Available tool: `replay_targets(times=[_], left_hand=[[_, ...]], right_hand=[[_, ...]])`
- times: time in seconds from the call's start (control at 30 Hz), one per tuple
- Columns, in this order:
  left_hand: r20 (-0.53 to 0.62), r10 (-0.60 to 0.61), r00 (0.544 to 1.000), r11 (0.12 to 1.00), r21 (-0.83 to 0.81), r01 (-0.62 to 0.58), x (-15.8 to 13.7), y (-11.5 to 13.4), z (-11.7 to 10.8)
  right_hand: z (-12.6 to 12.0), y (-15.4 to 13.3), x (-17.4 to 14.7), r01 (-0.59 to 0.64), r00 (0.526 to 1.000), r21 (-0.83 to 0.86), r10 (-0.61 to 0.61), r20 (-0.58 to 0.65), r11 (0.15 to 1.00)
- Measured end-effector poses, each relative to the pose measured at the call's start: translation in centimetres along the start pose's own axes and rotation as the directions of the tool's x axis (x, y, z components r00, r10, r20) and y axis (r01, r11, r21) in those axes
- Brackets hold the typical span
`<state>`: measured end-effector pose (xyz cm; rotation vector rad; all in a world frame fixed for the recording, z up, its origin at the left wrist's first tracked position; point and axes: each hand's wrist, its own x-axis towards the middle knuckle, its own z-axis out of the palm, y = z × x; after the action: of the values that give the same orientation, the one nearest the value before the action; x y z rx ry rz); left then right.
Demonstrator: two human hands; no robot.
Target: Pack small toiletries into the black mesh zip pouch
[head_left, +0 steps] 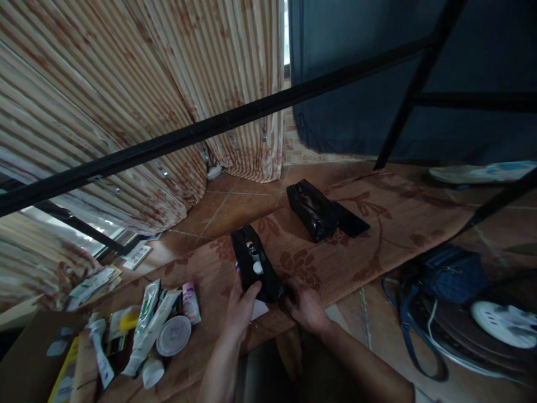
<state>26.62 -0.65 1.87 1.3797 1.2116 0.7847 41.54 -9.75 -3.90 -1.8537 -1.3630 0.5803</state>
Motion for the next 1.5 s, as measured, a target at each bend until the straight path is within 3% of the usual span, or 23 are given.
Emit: replay_targets(times=[0.27,0.5,0.63,0.73,0.9,1.03,1.13,1.23,1.5], left_hand=[[0.025,0.087,0.996,0.992,0.093,-0.089,1.9,1.4,0.6],[0.027,0.118,0.993,0.990,0.070,-0.120,3.0,1.6,0.4],[-0.055,0.105,0.993,0.994,0.031,-0.103,2.7,0.5,-0.2],[-0.121,0.161,0.980,0.987,0.022,-0.159,2.0,-1.0,-1.1],[-0.316,0.150,0.937,0.981,0.168,-0.100,0.5,-4.5,-3.1],[-0.280,0.235,0.931,0.923,0.365,-0.123,-0.7,-6.5,-3.1],[-0.211,0.336,0.918,0.808,0.566,-0.165,-1.4,-6.7,-2.2],[-0.197,0.341,0.919,0.753,0.643,-0.142,-1.5,-6.5,-1.4],[-0.192,0.193,0.962,0.872,0.483,-0.078,-1.1,-6.2,-3.2]], right_hand=[[0.7,-0.3,0.3,-0.043,0.999,-0.122,0.041,-0.024,0.992],[0.6,-1.5,1.8,-0.105,0.994,-0.199,0.106,-0.003,0.974],[0.7,-1.6,2.2,-0.112,0.993,-0.234,0.119,0.017,0.966],[0.9,-1.3,2.0,-0.096,0.995,-0.231,0.100,0.009,0.968],[0.9,-1.0,1.6,-0.062,0.998,-0.192,0.064,0.008,0.979],[0.9,-0.9,1.6,-0.066,0.998,-0.209,0.068,0.006,0.976],[1.1,-0.6,1.7,-0.068,0.998,-0.247,0.068,-0.006,0.967],[1.2,-0.5,1.7,-0.050,0.999,-0.258,0.047,-0.019,0.965],[1.4,0.1,1.7,-0.029,0.999,-0.268,0.022,-0.030,0.963]])
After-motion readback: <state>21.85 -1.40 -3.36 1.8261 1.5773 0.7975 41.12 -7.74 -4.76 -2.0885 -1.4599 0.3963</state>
